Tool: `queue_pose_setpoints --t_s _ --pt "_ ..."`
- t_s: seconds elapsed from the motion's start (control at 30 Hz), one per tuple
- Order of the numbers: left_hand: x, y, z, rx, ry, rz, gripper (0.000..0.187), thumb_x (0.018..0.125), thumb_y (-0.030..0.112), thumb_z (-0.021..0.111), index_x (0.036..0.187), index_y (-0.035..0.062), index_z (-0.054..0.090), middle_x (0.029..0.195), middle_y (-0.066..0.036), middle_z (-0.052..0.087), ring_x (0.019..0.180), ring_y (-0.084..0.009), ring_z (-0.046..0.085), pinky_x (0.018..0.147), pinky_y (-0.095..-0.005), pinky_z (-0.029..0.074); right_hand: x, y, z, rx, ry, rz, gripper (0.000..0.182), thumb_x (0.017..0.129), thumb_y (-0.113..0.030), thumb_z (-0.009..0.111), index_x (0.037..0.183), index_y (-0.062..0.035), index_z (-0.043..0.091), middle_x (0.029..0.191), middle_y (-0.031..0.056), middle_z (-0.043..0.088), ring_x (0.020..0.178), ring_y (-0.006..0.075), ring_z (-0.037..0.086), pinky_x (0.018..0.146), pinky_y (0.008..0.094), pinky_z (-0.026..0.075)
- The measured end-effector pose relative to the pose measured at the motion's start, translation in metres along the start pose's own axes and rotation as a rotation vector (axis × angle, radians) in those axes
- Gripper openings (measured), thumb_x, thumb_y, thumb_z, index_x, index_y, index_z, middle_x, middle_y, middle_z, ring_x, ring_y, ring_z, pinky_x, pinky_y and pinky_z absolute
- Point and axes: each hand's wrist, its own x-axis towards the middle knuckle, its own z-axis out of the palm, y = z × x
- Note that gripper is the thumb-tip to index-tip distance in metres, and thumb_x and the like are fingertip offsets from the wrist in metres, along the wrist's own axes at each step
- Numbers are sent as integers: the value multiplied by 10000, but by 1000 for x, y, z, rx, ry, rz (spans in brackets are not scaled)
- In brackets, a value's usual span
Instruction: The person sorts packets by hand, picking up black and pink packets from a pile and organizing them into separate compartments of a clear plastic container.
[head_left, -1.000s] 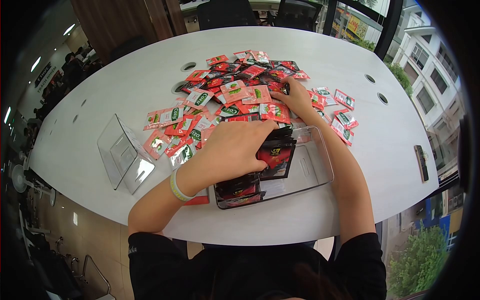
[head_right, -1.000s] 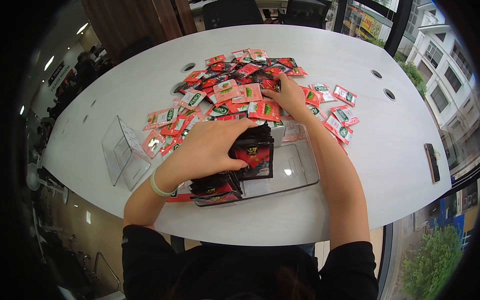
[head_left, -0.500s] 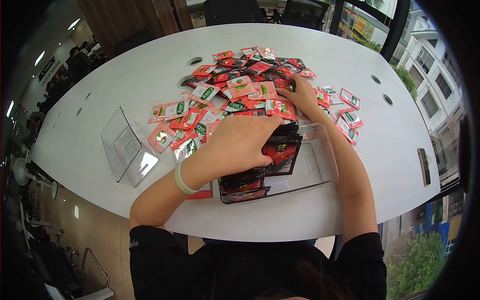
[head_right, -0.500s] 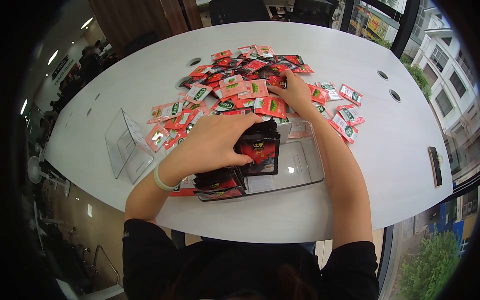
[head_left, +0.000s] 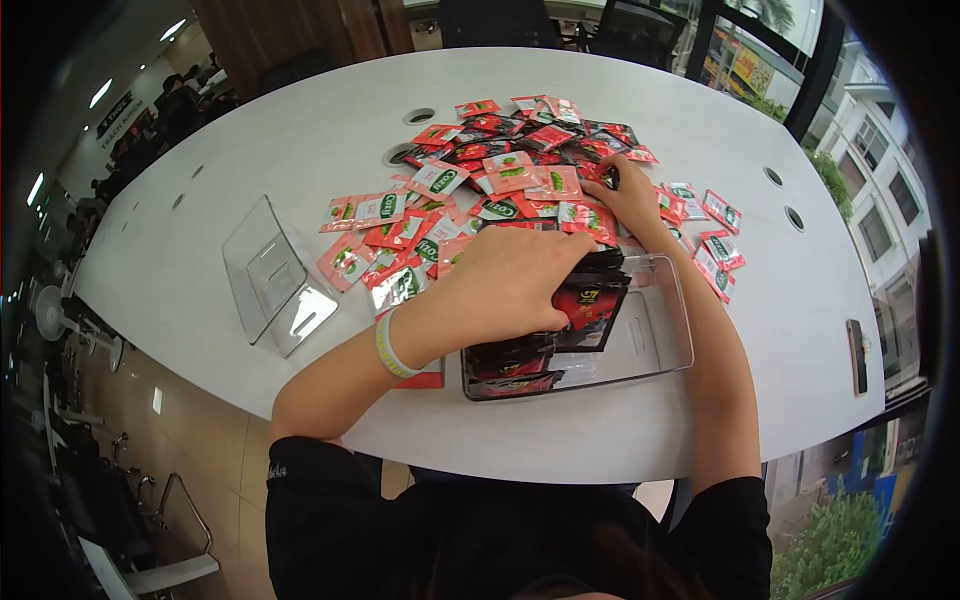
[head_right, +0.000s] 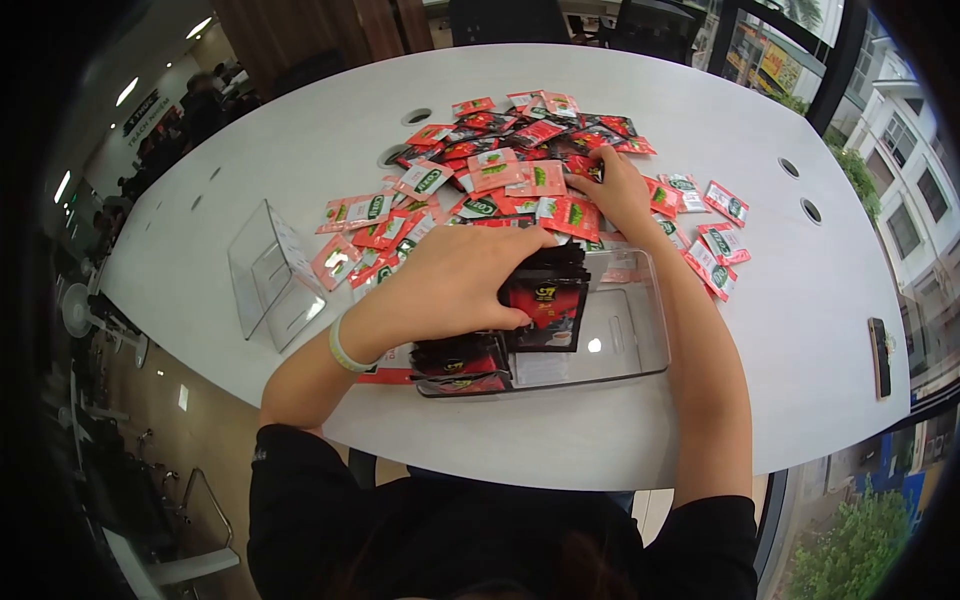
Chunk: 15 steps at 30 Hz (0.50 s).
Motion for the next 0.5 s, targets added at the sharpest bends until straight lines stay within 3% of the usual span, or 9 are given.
queue_pose_setpoints --t_s 0.07,0.33,0.43,0.5 --pt "0 0 2 -14 72 99 596 695 287 750 1217 75 554 958 -122 671 870 -288 658 688 -404 500 1 0 1 14 11 -33 550 768 -413 767 1115 -33 573 1043 164 638 952 322 625 786 400 492" --pt "0 -2 7 -8 91 101 568 660 229 782 1145 53 546 931 -107 679 860 -273 676 695 -398 534 2 -7 -4 5 19 15 506 756 -337 796 1110 -44 585 1012 153 664 954 298 636 808 382 493" --pt "0 -5 10 -36 163 141 557 660 215 773 1145 55 552 913 -114 678 861 -286 673 707 -402 530 18 -9 -20 7 180 -48 578 703 -227 822 1160 -41 522 945 172 661 878 344 638 759 428 495" --pt "-1 -3 8 -30 160 135 565 655 206 768 1159 56 561 924 -115 677 863 -292 669 715 -404 528 24 -26 -48 49 170 -30 600 751 -219 811 1241 -53 506 861 159 664 776 260 656 710 343 506"
